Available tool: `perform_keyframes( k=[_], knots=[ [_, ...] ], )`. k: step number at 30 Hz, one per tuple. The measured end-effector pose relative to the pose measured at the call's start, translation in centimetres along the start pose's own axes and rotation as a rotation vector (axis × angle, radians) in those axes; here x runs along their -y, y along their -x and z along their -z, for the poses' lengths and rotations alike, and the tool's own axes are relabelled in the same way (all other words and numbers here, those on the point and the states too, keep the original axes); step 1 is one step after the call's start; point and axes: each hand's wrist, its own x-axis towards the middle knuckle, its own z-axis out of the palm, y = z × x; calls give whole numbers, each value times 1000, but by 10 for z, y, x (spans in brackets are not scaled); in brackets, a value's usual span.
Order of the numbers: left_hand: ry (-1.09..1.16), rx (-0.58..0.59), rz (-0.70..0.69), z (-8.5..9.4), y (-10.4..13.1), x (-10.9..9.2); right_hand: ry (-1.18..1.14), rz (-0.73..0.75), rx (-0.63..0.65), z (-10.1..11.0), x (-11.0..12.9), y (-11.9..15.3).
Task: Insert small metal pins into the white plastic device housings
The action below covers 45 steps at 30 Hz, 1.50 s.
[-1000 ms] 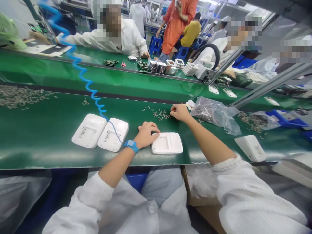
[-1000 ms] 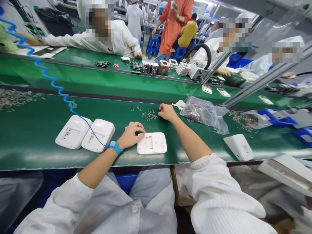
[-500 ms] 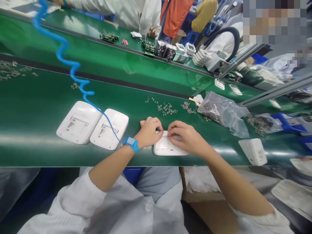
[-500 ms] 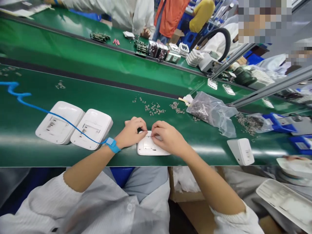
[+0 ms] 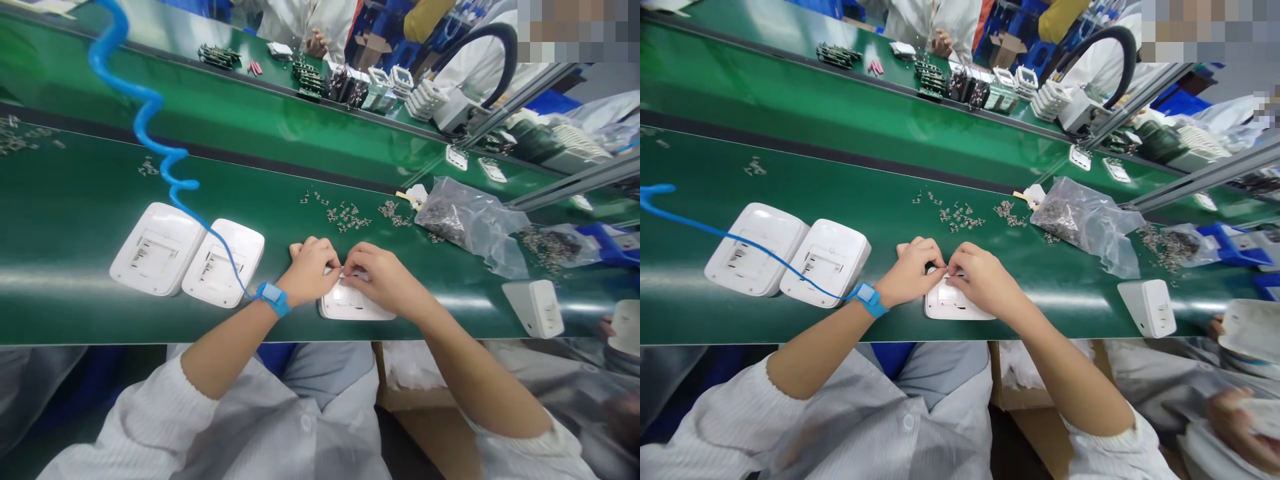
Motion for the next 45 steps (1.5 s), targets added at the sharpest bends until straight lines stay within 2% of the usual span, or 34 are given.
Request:
perform_keyframes(
  k=[2, 5, 10, 15, 23, 31, 37, 41, 45],
  knots=[
    [-13, 8, -10, 0, 1, 0, -3, 1, 18, 1, -3, -4],
    [-19, 22, -33, 1, 3, 2, 6, 58, -24, 0, -6, 1],
    [-32, 49, -58, 2, 3, 3, 5, 249, -229, -12, -5, 28],
    [-50, 55, -54, 1, 3, 3, -13, 275, -393, -24, -6, 39],
    [-75, 42, -54, -1, 2, 4, -21, 297, -436, -26, -6, 37],
    [-165, 4, -122, -6, 5, 5, 22, 313, -402, -27, -6, 33],
    [-263, -63, -203, -10, 6, 6, -72, 182, -417, -24, -4, 35],
    [-222, -38, -187, -10, 4, 7, -240, 69, -353, -6, -28, 15],
    [-207, -33, -192, -9, 2, 6, -89, -28, -388, 2, -76, -22]
  ],
)
